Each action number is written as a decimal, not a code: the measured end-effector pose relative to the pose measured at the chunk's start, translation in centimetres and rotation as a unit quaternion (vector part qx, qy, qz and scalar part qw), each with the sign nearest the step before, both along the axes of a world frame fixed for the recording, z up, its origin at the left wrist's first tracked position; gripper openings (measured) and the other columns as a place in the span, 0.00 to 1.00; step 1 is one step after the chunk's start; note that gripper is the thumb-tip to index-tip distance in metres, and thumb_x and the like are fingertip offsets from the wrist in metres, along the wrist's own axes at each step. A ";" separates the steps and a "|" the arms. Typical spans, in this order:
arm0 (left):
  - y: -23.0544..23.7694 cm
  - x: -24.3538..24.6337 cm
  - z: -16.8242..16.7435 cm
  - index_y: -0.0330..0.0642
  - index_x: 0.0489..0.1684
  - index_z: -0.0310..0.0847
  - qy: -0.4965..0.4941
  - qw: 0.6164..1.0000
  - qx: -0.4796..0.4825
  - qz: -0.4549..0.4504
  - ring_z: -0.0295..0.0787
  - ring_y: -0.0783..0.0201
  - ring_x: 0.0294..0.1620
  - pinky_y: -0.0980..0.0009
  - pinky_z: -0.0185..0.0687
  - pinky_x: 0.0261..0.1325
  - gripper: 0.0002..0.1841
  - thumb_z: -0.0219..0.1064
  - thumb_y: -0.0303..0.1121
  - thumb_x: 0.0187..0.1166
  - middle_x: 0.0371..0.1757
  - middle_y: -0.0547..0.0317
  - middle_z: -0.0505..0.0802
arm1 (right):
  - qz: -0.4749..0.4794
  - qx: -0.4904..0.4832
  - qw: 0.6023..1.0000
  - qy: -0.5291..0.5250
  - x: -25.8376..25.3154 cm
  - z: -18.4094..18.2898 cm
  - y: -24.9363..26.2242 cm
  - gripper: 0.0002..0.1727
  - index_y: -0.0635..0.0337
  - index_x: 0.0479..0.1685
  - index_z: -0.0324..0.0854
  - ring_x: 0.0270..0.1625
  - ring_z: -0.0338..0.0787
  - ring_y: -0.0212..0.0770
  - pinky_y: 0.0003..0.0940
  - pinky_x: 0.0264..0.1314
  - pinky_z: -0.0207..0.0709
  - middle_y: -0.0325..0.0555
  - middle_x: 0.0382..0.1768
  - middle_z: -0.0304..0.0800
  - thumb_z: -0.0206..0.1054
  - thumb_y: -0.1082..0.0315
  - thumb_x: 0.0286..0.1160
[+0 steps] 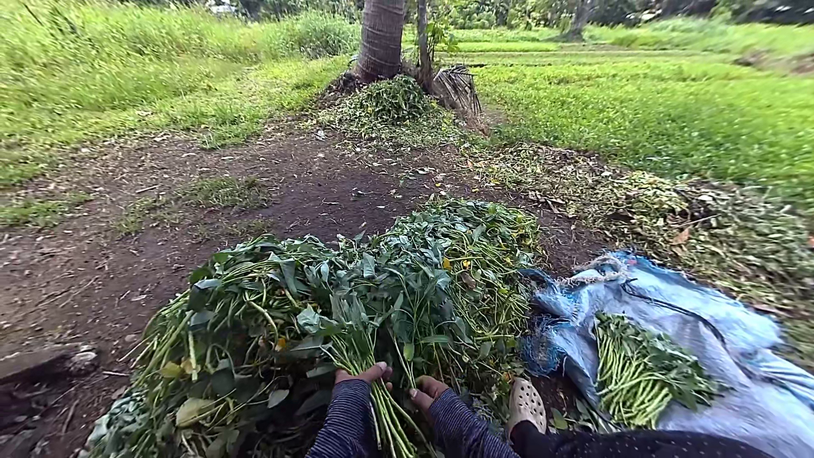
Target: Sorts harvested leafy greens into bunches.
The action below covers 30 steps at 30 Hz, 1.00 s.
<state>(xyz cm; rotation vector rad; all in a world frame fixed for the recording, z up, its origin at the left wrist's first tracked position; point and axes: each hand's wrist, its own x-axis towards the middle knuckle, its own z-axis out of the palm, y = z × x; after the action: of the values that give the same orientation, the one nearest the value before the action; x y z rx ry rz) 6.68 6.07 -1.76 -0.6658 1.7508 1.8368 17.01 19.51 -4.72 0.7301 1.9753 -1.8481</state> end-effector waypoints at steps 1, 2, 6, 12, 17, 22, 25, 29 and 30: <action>0.2 0.3 -0.4 0.32 0.81 0.52 -0.002 0.999 -0.029 -0.034 0.96 0.49 0.34 0.57 0.93 0.32 0.43 0.80 0.19 0.67 0.44 0.37 0.92 | 0.039 0.029 0.999 0.001 0.1 -0.1 -0.3 0.20 0.72 0.70 0.75 0.59 0.89 0.50 0.48 0.69 0.79 0.63 0.59 0.88 0.53 0.65 0.92; 0.4 0.5 -0.7 0.32 0.83 0.51 0.003 0.995 -0.067 -0.075 0.95 0.48 0.41 0.55 0.94 0.39 0.47 0.83 0.21 0.64 0.51 0.35 0.90 | 0.075 0.057 0.996 0.000 0.1 0.0 -0.4 0.21 0.71 0.71 0.75 0.61 0.89 0.51 0.48 0.71 0.78 0.63 0.60 0.88 0.53 0.63 0.93; 0.7 0.5 -1.0 0.30 0.87 0.52 0.036 0.962 -0.190 -0.190 0.80 0.45 0.75 0.52 0.76 0.76 0.55 0.89 0.32 0.59 0.76 0.31 0.79 | 0.133 0.176 0.974 0.057 -0.2 -0.7 -0.8 0.24 0.74 0.68 0.81 0.72 0.85 0.59 0.52 0.82 0.69 0.68 0.65 0.87 0.55 0.61 0.92; 0.8 0.8 -0.6 0.33 0.82 0.53 0.060 0.994 -0.070 -0.054 0.94 0.48 0.35 0.56 0.93 0.34 0.49 0.84 0.17 0.60 0.52 0.33 0.88 | 0.025 0.123 0.992 -0.017 -0.1 -2.2 -0.5 0.22 0.73 0.64 0.78 0.60 0.89 0.55 0.53 0.70 0.77 0.65 0.55 0.89 0.51 0.62 0.91; -0.7 -1.4 -0.4 0.32 0.82 0.55 0.119 0.984 -0.129 -0.006 0.93 0.49 0.38 0.54 0.91 0.42 0.49 0.86 0.21 0.59 0.54 0.34 0.89 | 0.209 0.264 0.942 -0.004 1.5 -0.6 -0.9 0.19 0.75 0.65 0.80 0.71 0.86 0.62 0.58 0.78 0.73 0.69 0.62 0.88 0.54 0.69 0.88; -2.3 -2.7 1.0 0.33 0.81 0.52 0.120 0.992 -0.037 0.015 0.95 0.52 0.29 0.60 0.92 0.28 0.45 0.80 0.15 0.63 0.44 0.39 0.92 | 0.269 0.183 0.919 -0.225 1.9 -4.0 0.9 0.26 0.75 0.81 0.68 0.90 0.64 0.61 0.54 0.92 0.51 0.70 0.83 0.69 0.55 0.68 0.91; -2.5 -2.5 1.4 0.32 0.80 0.52 0.107 0.994 -0.014 -0.003 0.95 0.52 0.29 0.61 0.93 0.29 0.44 0.79 0.14 0.64 0.41 0.40 0.93 | 0.092 0.145 0.984 -0.047 2.1 -1.8 2.8 0.21 0.70 0.76 0.76 0.77 0.81 0.56 0.47 0.84 0.69 0.66 0.74 0.81 0.54 0.72 0.89; -2.1 -2.2 1.4 0.30 0.78 0.54 0.098 0.994 0.007 -0.037 0.95 0.54 0.29 0.63 0.94 0.32 0.40 0.77 0.15 0.67 0.38 0.42 0.94 | 0.058 0.020 0.997 0.042 0.2 3.6 -0.3 0.26 0.61 0.85 0.67 0.54 0.88 0.49 0.48 0.58 0.79 0.59 0.73 0.82 0.44 0.64 0.94; -2.0 -2.2 1.2 0.29 0.77 0.54 0.101 0.994 0.007 -0.036 0.95 0.54 0.28 0.63 0.93 0.32 0.39 0.77 0.14 0.67 0.37 0.42 0.94 | 0.081 0.033 0.995 0.043 -0.1 3.2 -1.2 0.25 0.64 0.82 0.70 0.54 0.89 0.49 0.50 0.59 0.80 0.60 0.68 0.85 0.48 0.62 0.94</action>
<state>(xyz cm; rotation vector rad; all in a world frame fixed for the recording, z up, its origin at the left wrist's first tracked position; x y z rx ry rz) 4.50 4.09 -0.56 -0.4180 1.8601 1.9214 16.90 18.35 -1.52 0.4998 2.0920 -1.7527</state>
